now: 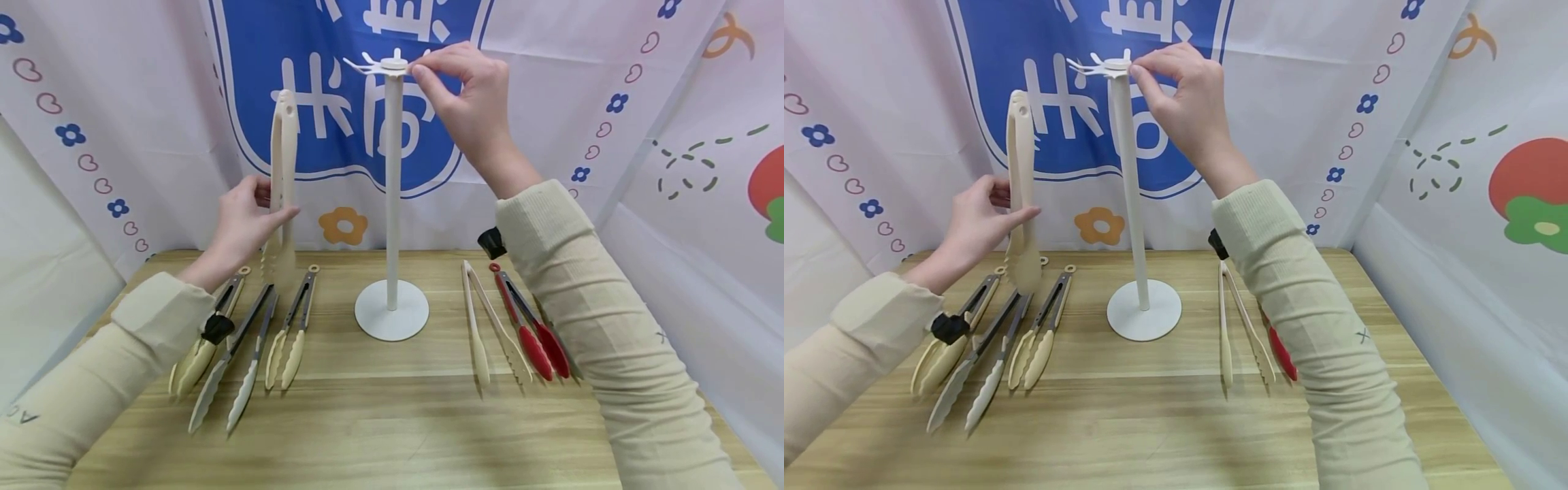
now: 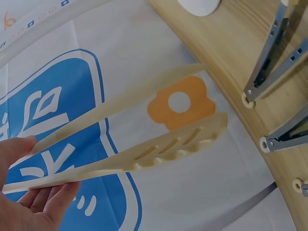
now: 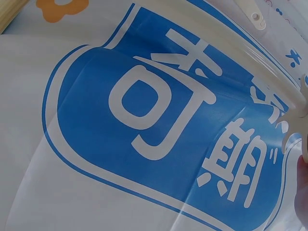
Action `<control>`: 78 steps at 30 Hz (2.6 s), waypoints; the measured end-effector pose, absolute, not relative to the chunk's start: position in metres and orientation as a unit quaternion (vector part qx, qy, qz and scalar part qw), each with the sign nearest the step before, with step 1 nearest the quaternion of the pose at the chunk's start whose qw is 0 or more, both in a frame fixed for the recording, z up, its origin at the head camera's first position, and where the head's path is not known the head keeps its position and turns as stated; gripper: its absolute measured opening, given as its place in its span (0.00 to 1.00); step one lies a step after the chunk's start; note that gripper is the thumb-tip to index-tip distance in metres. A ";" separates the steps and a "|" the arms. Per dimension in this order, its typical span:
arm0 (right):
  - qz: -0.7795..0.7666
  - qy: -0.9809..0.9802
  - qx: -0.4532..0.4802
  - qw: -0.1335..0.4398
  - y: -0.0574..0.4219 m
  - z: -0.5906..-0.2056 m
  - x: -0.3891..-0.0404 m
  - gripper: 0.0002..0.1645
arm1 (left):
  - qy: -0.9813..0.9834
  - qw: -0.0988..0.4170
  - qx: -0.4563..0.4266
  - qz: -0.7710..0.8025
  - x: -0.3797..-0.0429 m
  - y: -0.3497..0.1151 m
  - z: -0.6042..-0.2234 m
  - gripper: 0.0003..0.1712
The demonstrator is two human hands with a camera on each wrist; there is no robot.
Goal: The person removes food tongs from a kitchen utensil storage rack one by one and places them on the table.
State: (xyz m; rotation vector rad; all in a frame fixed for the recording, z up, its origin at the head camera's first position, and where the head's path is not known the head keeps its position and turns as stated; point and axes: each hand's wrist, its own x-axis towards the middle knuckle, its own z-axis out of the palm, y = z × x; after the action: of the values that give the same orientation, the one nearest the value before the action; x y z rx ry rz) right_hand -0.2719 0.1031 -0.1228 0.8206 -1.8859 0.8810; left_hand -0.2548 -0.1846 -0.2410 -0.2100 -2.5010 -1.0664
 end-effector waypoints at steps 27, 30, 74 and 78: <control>0.355 -0.756 0.331 0.440 0.103 -0.123 -0.272 0.16 | -0.920 0.162 -0.052 -0.353 -0.233 -0.235 -0.245 0.34; 0.356 -0.756 0.330 0.439 0.103 -0.123 -0.272 0.16 | -0.923 0.169 -0.049 -0.342 -0.232 -0.241 -0.245 0.33; 0.352 -0.761 0.328 0.436 0.103 -0.123 -0.271 0.17 | -0.959 0.132 -0.027 -0.250 -0.219 -0.321 -0.256 0.36; 0.354 -0.758 0.330 0.437 0.103 -0.123 -0.271 0.17 | -0.962 0.113 -0.027 -0.246 -0.220 -0.328 -0.258 0.33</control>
State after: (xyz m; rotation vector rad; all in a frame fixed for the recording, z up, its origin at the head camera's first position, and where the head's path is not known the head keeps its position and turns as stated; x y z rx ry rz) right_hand -0.2714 0.1034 -0.1227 0.8215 -1.8860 0.8797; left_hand -0.2202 -0.3283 -0.2582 -0.0780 -2.8237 -0.7214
